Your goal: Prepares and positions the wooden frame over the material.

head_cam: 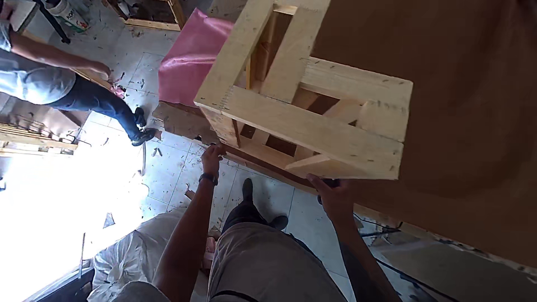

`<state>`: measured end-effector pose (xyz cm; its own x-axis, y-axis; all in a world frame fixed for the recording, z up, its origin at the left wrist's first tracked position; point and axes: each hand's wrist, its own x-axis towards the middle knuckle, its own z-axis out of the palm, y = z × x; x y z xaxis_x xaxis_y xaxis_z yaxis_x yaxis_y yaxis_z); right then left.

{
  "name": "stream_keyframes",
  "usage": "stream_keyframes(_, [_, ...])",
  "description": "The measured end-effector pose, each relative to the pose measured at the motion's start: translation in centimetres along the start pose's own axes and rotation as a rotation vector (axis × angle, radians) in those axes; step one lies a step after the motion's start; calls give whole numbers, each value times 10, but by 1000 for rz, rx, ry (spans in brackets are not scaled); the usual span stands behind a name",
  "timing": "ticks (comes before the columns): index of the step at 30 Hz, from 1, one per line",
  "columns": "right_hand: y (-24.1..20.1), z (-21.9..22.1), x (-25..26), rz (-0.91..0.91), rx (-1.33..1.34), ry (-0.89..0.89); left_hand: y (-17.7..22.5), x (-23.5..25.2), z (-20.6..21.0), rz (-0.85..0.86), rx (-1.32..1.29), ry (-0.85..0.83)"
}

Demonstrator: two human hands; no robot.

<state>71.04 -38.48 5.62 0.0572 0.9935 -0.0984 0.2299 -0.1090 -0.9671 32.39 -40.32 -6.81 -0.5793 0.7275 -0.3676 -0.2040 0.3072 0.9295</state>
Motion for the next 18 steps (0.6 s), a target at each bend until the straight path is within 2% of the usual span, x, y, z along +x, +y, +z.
stream_keyframes(5, [5, 4, 0, 10, -21, 37, -2, -1, -11, 118, 66, -6])
stream_keyframes(8, [4, -5, 0, 2, -110, 30, 1, -2, -16, 117, 88, -11])
stream_keyframes(12, [27, -71, 11, -28, -244, 76, 3, 1, -16, 138, 59, 17])
stream_keyframes(14, [62, -124, 34, -205, -368, 91, -1, 2, -16, 131, 44, 33])
stream_keyframes(15, [68, -142, 47, -226, -458, 132, -2, 2, -17, 109, 27, 57])
stream_keyframes(18, [52, -177, 75, 42, -748, 239, -5, -9, -16, -6, -70, 165])
